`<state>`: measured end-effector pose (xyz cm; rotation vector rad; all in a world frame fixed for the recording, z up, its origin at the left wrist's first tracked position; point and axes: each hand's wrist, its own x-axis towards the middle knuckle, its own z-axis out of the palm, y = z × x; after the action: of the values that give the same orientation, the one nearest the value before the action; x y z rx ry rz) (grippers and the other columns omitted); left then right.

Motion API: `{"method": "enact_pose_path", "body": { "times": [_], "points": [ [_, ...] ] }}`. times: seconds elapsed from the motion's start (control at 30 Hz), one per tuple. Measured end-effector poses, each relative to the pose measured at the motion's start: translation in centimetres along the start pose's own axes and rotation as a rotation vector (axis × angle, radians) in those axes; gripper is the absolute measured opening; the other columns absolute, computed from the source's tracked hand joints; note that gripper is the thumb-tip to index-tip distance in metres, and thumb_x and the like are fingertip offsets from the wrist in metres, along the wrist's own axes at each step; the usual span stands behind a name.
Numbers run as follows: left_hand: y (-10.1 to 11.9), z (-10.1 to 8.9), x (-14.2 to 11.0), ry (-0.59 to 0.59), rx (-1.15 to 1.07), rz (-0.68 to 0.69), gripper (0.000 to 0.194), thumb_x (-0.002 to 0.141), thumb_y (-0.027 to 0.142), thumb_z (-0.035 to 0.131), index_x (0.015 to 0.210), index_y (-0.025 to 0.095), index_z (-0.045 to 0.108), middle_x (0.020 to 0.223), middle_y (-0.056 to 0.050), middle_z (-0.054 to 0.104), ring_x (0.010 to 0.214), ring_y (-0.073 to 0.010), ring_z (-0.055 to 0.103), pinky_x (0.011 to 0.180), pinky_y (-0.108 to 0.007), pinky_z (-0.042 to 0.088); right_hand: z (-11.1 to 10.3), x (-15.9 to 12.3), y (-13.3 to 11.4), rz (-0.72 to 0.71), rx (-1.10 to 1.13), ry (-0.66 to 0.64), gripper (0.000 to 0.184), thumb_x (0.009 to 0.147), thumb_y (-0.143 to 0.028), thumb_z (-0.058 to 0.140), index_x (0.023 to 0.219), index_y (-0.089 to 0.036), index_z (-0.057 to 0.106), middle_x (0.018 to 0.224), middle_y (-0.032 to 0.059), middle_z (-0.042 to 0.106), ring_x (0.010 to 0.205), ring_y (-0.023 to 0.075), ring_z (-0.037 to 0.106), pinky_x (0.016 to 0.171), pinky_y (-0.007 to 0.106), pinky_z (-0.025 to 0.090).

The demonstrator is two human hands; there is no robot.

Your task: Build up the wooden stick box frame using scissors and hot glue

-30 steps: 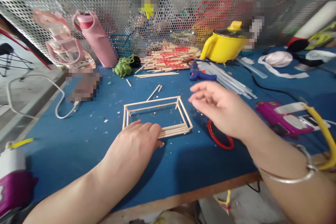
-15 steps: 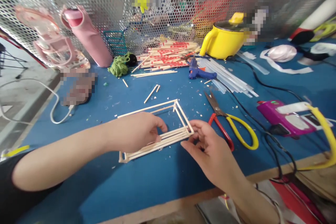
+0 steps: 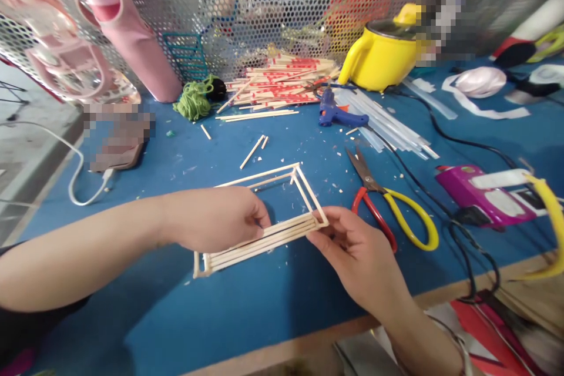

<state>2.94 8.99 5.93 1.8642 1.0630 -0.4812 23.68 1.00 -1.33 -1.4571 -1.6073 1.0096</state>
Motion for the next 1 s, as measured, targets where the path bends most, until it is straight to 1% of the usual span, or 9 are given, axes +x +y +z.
{"method": "enact_pose_path", "body": {
  "times": [0.17,0.27,0.33,0.43,0.57,0.7,0.8,0.9,1.0],
  "points": [
    [-0.1,-0.1,0.3,-0.009,0.037,0.036,0.023,0.078,0.026,0.040,0.061,0.020,0.054,0.055,0.004,0.042,0.051,-0.0110,0.035,0.047,-0.022,0.029,0.0,-0.1,0.1,-0.019,-0.024,0.008,0.018,0.085,-0.027,0.060,0.103,-0.023,0.061,0.088,-0.0004,0.072,0.075,0.0120,0.067,0.063,0.018,0.052],
    [-0.3,0.1,0.5,-0.019,0.030,0.055,0.023,0.077,0.027,0.040,0.060,0.019,0.053,0.054,0.003,0.040,0.051,-0.0109,0.032,0.048,-0.023,0.029,0.0,-0.1,0.2,-0.038,-0.045,0.003,0.021,0.086,-0.027,0.059,0.106,-0.023,0.062,0.086,-0.0005,0.072,0.076,0.0128,0.068,0.063,0.018,0.053],
    [-0.4,0.2,0.6,-0.026,0.012,0.067,0.023,0.077,0.026,0.040,0.060,0.019,0.053,0.053,0.003,0.039,0.050,-0.0107,0.032,0.047,-0.022,0.028,0.0,-0.1,0.4,-0.060,-0.061,-0.007,0.024,0.087,-0.027,0.058,0.109,-0.023,0.062,0.088,-0.0004,0.072,0.078,0.0135,0.068,0.065,0.018,0.053],
    [-0.3,0.1,0.6,-0.026,-0.004,0.086,0.022,0.077,0.025,0.042,0.061,0.018,0.055,0.055,0.003,0.041,0.052,-0.0106,0.035,0.047,-0.021,0.028,-0.1,-0.1,0.6,-0.090,-0.103,-0.009,0.026,0.086,-0.027,0.058,0.112,-0.023,0.063,0.090,-0.0002,0.073,0.078,0.0144,0.069,0.066,0.020,0.054],
    [0.2,-0.2,0.4,-0.030,0.042,0.091,0.022,0.078,0.024,0.042,0.064,0.017,0.058,0.059,0.002,0.048,0.056,-0.0112,0.043,0.051,-0.021,0.032,-0.1,0.0,1.0,-0.096,-0.160,0.018,0.028,0.085,-0.028,0.060,0.111,-0.022,0.064,0.087,0.0000,0.074,0.074,0.0155,0.070,0.065,0.022,0.055],
    [0.4,-0.5,0.2,-0.030,0.066,0.063,0.025,0.080,0.025,0.042,0.071,0.017,0.063,0.063,0.001,0.053,0.059,-0.0123,0.046,0.055,-0.022,0.035,0.1,0.2,1.0,-0.090,-0.132,0.024,0.028,0.084,-0.030,0.060,0.111,-0.022,0.064,0.087,0.0015,0.074,0.072,0.0167,0.070,0.061,0.022,0.056],
    [0.4,-0.4,0.1,-0.046,0.037,0.075,0.027,0.081,0.026,0.040,0.076,0.017,0.065,0.066,0.000,0.056,0.061,-0.0125,0.047,0.056,-0.022,0.035,0.2,0.1,0.7,-0.069,-0.075,0.016,0.035,0.085,-0.030,0.060,0.119,-0.023,0.058,0.093,0.0025,0.074,0.078,0.0171,0.070,0.063,0.022,0.057],
    [0.2,-0.2,0.1,-0.049,0.006,0.100,0.028,0.082,0.027,0.040,0.074,0.016,0.064,0.064,0.001,0.054,0.059,-0.0117,0.044,0.053,-0.021,0.033,0.2,-0.2,0.6,-0.051,-0.020,0.000,0.039,0.086,-0.029,0.059,0.124,-0.024,0.051,0.100,0.0034,0.072,0.086,0.0162,0.069,0.067,0.021,0.056],
    [-0.2,0.1,0.2,-0.045,-0.027,0.105,0.027,0.082,0.030,0.041,0.071,0.017,0.061,0.060,0.003,0.048,0.055,-0.0105,0.039,0.050,-0.020,0.031,0.2,-0.1,0.6,-0.026,0.007,0.001,0.038,0.086,-0.029,0.059,0.122,-0.023,0.050,0.100,0.0039,0.072,0.085,0.0154,0.068,0.068,0.021,0.056]
  ]
}}
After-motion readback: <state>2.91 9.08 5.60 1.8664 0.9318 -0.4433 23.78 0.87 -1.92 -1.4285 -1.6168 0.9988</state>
